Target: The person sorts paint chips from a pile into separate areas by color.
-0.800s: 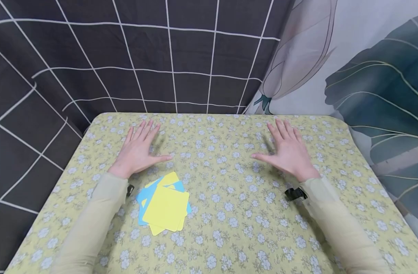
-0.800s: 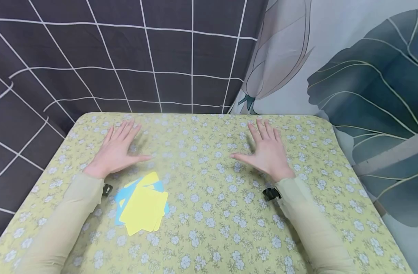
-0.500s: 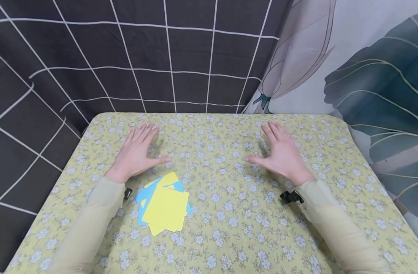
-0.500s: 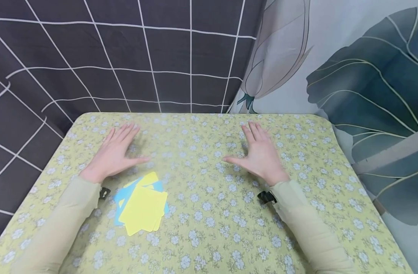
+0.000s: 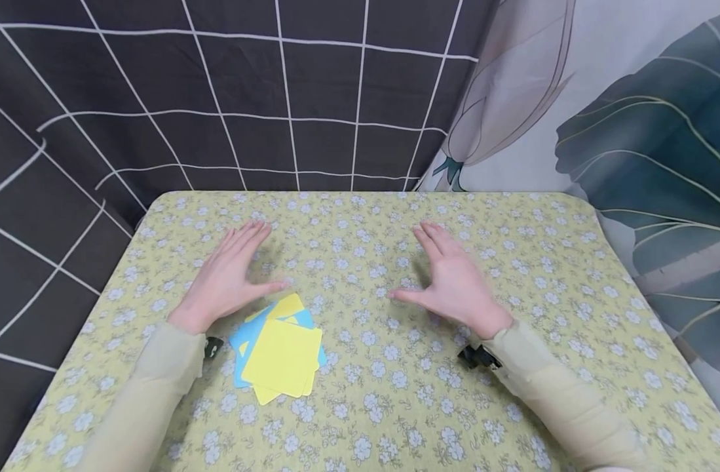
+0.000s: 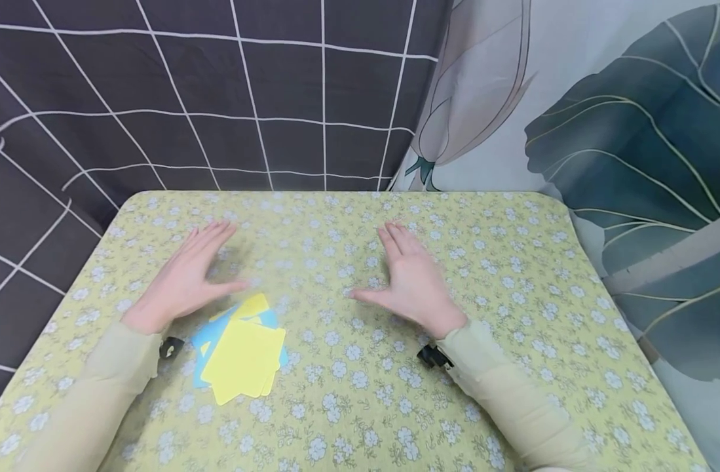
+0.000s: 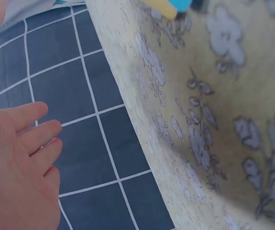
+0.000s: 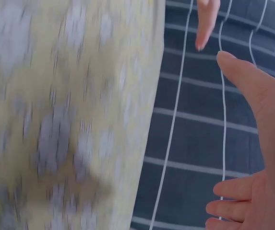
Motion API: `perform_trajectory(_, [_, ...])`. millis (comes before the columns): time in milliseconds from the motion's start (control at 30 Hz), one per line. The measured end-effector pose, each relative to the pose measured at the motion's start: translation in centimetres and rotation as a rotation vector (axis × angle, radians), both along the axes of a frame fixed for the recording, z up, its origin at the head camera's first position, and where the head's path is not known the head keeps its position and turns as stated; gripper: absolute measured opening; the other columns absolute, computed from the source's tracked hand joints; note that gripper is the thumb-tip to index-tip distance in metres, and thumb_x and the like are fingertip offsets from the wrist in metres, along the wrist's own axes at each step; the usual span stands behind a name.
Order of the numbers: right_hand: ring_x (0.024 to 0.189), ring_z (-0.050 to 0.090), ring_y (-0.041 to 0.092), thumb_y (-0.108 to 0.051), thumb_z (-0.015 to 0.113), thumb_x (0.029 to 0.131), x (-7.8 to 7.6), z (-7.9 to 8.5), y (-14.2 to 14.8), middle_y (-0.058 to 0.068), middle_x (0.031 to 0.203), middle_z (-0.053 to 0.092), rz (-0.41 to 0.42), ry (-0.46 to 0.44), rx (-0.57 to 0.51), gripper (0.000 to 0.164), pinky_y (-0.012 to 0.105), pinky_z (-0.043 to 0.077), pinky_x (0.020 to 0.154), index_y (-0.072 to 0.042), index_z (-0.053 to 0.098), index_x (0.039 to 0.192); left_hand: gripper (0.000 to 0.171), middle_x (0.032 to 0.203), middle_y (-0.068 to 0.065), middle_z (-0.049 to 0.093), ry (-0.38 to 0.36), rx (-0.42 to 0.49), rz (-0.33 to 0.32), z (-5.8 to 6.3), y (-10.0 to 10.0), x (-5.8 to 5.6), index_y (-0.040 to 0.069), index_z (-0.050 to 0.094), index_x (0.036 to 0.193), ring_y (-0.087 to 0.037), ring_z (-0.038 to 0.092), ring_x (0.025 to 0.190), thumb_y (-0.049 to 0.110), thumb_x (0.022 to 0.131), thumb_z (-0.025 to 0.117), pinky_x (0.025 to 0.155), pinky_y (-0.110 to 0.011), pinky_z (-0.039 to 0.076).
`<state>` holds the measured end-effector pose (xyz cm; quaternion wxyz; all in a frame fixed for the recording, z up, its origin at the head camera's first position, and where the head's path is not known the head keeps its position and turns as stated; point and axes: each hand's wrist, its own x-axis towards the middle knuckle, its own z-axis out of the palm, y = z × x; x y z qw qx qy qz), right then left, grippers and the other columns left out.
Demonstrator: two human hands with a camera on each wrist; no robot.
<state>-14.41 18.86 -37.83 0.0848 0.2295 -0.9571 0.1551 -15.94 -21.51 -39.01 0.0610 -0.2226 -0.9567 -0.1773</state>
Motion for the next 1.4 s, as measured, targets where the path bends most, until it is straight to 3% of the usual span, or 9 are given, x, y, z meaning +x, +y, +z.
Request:
perform_trajectory(267, [0.148,0.027,0.037,-0.088,0.062,0.072,1.8,-0.8,-3.3,0.019,0.163,0.028,0.092,-0.004,0.015,0.127,0.052,0.024,0.12,0.001,0.03,0.158,0.113,0.164,-0.013,0.03,-0.051,0.068,-0.009,0.0,-0.1,1.7,0.008,0.035,0.159,-0.031,0.02,0.152,0.075,0.076,0.073,0.124,-0.043,0.009])
perform_trajectory(467, [0.148,0.029,0.033,-0.085,0.068,0.071,3.2,-1.8,-5.7,0.017,0.162,0.03,0.154,-0.036,-0.016,0.126,0.048,0.026,0.12,0.001,0.033,0.157,0.115,0.163,-0.01,0.033,-0.121,0.112,0.004,-0.7,-0.6,3.3,0.009,0.038,0.157,-0.033,0.024,0.15,0.076,0.071,0.076,0.122,-0.053,0.018])
perform_trajectory(767, [0.144,0.036,0.034,-0.084,0.068,0.07,4.9,-2.4,-9.0,0.021,0.157,0.038,0.288,-0.029,-0.01,0.126,0.042,0.027,0.12,0.006,0.039,0.153,0.12,0.158,-0.016,0.04,-0.121,0.114,-0.078,-1.4,-0.8,5.6,0.002,0.046,0.151,-0.04,0.031,0.146,0.069,0.061,0.088,0.121,-0.054,0.021])
perform_trajectory(900, [0.143,0.038,0.035,-0.086,0.067,0.069,5.5,-2.5,-10.5,0.022,0.155,0.04,0.343,-0.017,0.007,0.127,0.041,0.027,0.12,0.007,0.04,0.151,0.117,0.157,-0.015,0.041,-0.182,0.132,-0.087,-1.3,-0.5,6.8,0.003,0.051,0.148,-0.042,0.032,0.144,0.066,0.058,0.091,0.115,-0.063,0.027])
perform_trajectory(1067, [0.14,0.042,0.03,-0.085,0.07,0.067,6.4,-2.8,-12.1,0.019,0.151,0.046,0.397,-0.03,0.005,0.126,0.037,0.03,0.119,0.007,0.044,0.149,0.116,0.153,-0.012,0.048,-0.24,0.111,-0.116,-1.0,-0.2,8.0,0.004,0.053,0.146,-0.038,0.039,0.141,0.065,0.056,0.092,0.116,-0.058,0.03])
perform_trajectory(1233, [0.129,0.049,0.024,-0.081,0.076,0.065,7.5,-3.3,-13.2,0.013,0.139,0.054,0.436,-0.072,-0.002,0.12,0.031,0.039,0.112,0.006,0.049,0.145,0.11,0.148,-0.012,0.052,-0.335,0.1,-0.133,-1.0,-0.1,8.9,0.007,0.055,0.146,-0.037,0.047,0.135,0.056,0.056,0.096,0.108,-0.059,0.041])
perform_trajectory(1400, [0.105,0.049,0.015,-0.083,0.076,0.063,8.2,-3.7,-14.1,0.003,0.119,0.055,0.451,-0.079,0.04,0.114,0.023,0.045,0.093,0.002,0.057,0.137,0.1,0.148,-0.012,0.052,-0.395,0.091,-0.122,-1.0,-0.1,9.2,0.008,0.057,0.144,-0.037,0.048,0.134,0.041,0.06,0.098,0.105,-0.06,0.044])
